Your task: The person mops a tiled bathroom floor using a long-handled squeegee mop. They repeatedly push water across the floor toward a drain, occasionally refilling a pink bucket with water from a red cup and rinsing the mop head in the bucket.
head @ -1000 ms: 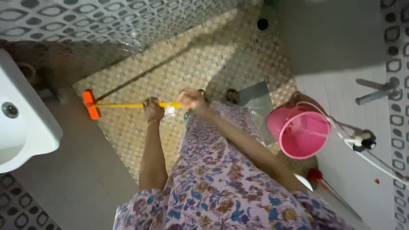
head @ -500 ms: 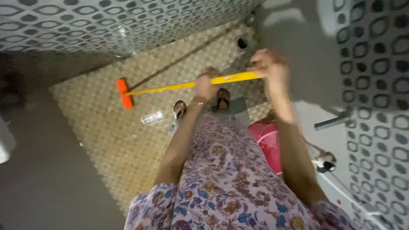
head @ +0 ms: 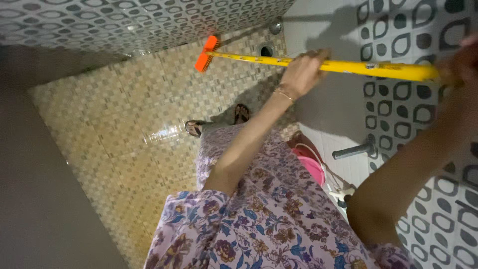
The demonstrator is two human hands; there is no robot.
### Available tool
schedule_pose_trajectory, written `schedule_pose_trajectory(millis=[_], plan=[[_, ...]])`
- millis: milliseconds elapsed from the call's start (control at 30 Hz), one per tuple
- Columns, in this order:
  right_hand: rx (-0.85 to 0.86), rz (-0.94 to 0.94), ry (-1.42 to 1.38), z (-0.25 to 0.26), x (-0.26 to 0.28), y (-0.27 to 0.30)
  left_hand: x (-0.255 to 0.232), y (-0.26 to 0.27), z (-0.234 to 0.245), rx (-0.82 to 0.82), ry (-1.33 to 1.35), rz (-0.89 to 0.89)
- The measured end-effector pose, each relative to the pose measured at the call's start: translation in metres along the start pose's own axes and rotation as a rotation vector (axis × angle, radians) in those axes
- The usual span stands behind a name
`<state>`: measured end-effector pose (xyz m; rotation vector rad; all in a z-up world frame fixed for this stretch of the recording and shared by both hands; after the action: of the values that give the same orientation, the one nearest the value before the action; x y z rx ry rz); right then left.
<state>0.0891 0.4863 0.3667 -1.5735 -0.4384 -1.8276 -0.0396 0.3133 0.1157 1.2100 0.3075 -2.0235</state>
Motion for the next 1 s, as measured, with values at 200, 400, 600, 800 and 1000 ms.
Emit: schedule_pose_trajectory(millis=[200,400,600,800,1000], plan=[[0.225,-0.019,-0.054,-0.149,-0.025,-0.002,0.094,0.064,0.090,-0.516,-0.036,0.018],[0.572,-0.251,0.003,-0.344,-0.103,0.123,0.263,0.220,0.149,-0.772,-0.074,0.452],[0.961,-0.454,-0.278,-0.467,-0.159,0.309,0.406,0.352,0.144,-0.928,-0.375,1.098],[0.853,-0.587,-0.269,-0.461,-0.161,0.307,0.396,0.356,0.137,-0.686,-0.369,1.101],[0.722,-0.578,-0.458,-0.337,-0.083,0.117,0.239,0.230,0.152,-0.490,0.070,0.540]])
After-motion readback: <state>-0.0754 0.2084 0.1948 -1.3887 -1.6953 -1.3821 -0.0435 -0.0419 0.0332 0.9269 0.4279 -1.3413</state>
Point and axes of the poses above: each hand's wrist, its own y-axis away from the middle knuckle, its own z-axis out of the back of the hand, x = y × z, the point moved 6 cm from there along -y, towards the middle knuckle, and after that the axes turned 6 degrees about -x, right-handed, at the moved point
